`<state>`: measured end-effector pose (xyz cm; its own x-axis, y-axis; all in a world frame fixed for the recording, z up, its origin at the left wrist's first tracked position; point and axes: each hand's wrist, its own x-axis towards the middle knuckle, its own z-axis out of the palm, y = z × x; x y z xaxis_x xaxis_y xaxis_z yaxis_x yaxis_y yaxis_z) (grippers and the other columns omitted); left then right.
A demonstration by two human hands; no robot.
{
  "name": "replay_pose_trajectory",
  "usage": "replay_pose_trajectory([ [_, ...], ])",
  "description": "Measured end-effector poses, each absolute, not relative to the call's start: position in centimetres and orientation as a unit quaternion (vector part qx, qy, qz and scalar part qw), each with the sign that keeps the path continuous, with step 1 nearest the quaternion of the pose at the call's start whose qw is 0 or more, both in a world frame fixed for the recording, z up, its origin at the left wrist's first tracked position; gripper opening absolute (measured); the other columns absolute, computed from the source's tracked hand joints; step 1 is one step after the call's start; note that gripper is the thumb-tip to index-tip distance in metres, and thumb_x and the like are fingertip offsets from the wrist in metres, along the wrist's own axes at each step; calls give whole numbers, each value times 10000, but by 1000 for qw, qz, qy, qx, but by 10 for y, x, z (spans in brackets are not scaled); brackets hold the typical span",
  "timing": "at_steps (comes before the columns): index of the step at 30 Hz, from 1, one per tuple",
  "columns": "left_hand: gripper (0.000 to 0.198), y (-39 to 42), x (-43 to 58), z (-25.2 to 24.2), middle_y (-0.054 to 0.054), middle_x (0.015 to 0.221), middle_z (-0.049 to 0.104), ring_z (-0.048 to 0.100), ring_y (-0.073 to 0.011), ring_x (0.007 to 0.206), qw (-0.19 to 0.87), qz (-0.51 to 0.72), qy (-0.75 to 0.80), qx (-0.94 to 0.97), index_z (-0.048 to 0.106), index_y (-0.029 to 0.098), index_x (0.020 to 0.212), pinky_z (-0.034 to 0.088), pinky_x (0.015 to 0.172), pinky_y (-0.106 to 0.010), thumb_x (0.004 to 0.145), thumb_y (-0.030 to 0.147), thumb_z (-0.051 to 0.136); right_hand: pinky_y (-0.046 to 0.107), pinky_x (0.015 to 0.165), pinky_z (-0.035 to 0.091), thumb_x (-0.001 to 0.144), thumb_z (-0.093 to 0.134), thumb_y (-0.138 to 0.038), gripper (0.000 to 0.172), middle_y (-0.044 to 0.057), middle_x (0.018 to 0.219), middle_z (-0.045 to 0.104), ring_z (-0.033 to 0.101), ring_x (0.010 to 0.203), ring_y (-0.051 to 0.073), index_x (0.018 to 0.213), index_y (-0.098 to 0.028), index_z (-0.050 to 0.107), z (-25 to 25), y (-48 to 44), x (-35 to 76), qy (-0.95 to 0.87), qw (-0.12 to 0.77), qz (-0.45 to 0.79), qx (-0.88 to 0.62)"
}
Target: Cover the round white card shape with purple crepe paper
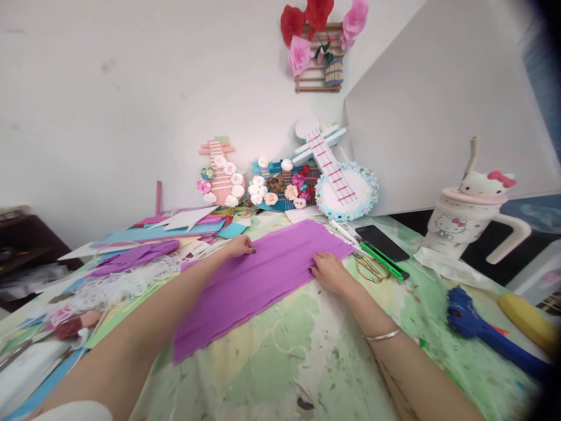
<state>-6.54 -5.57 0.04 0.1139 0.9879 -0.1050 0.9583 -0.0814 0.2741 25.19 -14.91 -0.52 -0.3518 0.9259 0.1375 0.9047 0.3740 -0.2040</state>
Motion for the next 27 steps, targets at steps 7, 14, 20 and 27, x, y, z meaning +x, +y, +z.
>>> replay_pose_trajectory([
  [7,331,-49,-67,24,-87,1165,562,581,-214,990,111,76,638,758,539,150,1165,509,827,-411,888,332,540,429,1014,306,884,462,-286,532,269,1408,358,352,1297,329,1343,-27,386,-15,-143,254,-789,168,36,-590],
  [14,330,-20,-102,93,-88,1159,564,582,-214,988,12,118,629,769,538,146,1163,509,827,-413,888,330,541,449,1049,288,888,421,-290,538,261,1433,312,271,1354,317,1355,-32,350,-24,-141,253,-762,221,31,-608],
  [20,279,22,-132,154,-81,1112,589,582,-211,994,-67,102,632,765,573,133,1098,497,847,-421,889,316,541,460,1040,312,873,433,-309,517,250,1397,370,324,1323,319,1320,-51,408,-33,-146,249,-766,225,42,-601],
  [27,326,69,-165,182,-83,1169,558,580,-211,995,-134,21,648,750,543,138,1158,498,849,-404,895,329,530,481,999,355,854,433,-330,519,217,1379,411,381,1270,329,1311,-83,432,-39,-145,247,-764,192,25,-615],
])
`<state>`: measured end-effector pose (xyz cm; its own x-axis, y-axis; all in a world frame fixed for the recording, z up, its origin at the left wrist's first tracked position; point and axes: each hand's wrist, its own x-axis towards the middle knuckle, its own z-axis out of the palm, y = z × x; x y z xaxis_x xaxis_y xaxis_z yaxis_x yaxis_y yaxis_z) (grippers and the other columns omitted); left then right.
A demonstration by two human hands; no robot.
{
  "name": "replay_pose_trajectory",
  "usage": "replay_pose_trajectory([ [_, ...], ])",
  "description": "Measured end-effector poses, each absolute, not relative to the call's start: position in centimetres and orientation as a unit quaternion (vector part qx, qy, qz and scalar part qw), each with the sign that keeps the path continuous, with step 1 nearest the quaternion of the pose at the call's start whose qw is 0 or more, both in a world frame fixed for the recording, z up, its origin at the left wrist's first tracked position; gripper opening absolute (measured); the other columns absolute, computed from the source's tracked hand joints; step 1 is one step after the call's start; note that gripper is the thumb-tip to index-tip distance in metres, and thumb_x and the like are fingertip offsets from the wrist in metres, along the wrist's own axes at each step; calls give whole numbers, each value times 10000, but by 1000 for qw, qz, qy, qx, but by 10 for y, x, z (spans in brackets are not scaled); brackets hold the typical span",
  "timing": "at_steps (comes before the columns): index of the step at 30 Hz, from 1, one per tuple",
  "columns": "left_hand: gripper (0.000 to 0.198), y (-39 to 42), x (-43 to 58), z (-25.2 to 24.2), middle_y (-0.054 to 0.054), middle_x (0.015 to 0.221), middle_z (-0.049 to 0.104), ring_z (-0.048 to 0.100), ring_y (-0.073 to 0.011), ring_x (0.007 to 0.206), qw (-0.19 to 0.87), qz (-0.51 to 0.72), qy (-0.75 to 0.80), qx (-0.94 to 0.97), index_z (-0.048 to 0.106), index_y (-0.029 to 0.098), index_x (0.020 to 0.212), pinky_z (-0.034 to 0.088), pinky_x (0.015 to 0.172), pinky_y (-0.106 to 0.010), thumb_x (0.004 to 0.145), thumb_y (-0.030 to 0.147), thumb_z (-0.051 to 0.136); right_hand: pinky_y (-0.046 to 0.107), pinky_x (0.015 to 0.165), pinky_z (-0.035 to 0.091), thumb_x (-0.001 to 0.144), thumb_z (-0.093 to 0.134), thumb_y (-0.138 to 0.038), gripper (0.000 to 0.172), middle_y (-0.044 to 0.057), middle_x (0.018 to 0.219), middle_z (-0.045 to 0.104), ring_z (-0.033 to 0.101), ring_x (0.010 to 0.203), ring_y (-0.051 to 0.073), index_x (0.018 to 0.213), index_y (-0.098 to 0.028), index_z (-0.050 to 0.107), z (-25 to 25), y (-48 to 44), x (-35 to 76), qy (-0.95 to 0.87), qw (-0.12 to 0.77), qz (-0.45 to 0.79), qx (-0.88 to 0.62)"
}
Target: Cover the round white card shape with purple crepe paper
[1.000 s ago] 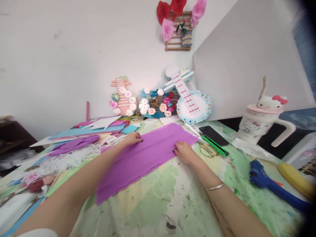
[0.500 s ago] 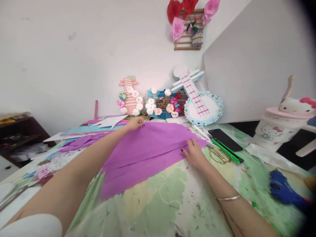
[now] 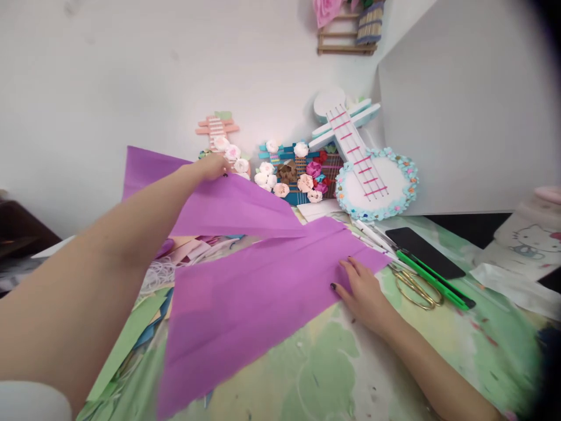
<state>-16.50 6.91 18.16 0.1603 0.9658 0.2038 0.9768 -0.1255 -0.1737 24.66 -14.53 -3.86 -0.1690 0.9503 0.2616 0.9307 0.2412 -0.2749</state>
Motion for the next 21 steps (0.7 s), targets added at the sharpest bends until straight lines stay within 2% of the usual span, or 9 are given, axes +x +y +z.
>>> replay_pose_trajectory([
  [10,331,58,-219,116,-96,1206,541,550,-226,1059,284,-19,-707,-648,537,150,1168,462,896,-457,885,323,547,482,998,364,832,459,-371,475,157,1339,478,423,1239,314,1265,-179,490,-43,-148,250,-784,185,4,-593],
  [13,262,47,-230,106,-115,1203,539,460,-261,1160,303,-32,-712,-633,534,120,1147,321,986,-539,912,222,479,507,998,362,822,476,-384,463,144,1346,479,417,1249,323,1248,-206,512,-44,-148,251,-787,175,-1,-592],
  [16,291,31,-242,105,-167,1209,532,380,-281,1197,295,-29,-707,-642,497,67,1160,210,990,-574,901,50,365,510,993,375,809,504,-361,448,134,1351,483,426,1248,325,1233,-220,535,-42,-150,250,-787,162,8,-595],
  [18,305,16,-250,107,-181,1251,508,387,-283,1188,274,-17,-700,-659,478,64,1191,231,984,-545,900,69,387,522,1005,363,794,533,-344,450,125,1364,474,402,1271,327,1230,-232,543,-37,-155,248,-802,162,16,-574],
  [21,316,-12,-269,110,-137,1256,517,460,-262,1151,226,13,-696,-682,494,116,1211,326,974,-495,911,212,473,550,1038,316,766,589,-360,500,89,1401,442,326,1328,326,1256,-284,528,-30,-167,243,-847,166,44,-503],
])
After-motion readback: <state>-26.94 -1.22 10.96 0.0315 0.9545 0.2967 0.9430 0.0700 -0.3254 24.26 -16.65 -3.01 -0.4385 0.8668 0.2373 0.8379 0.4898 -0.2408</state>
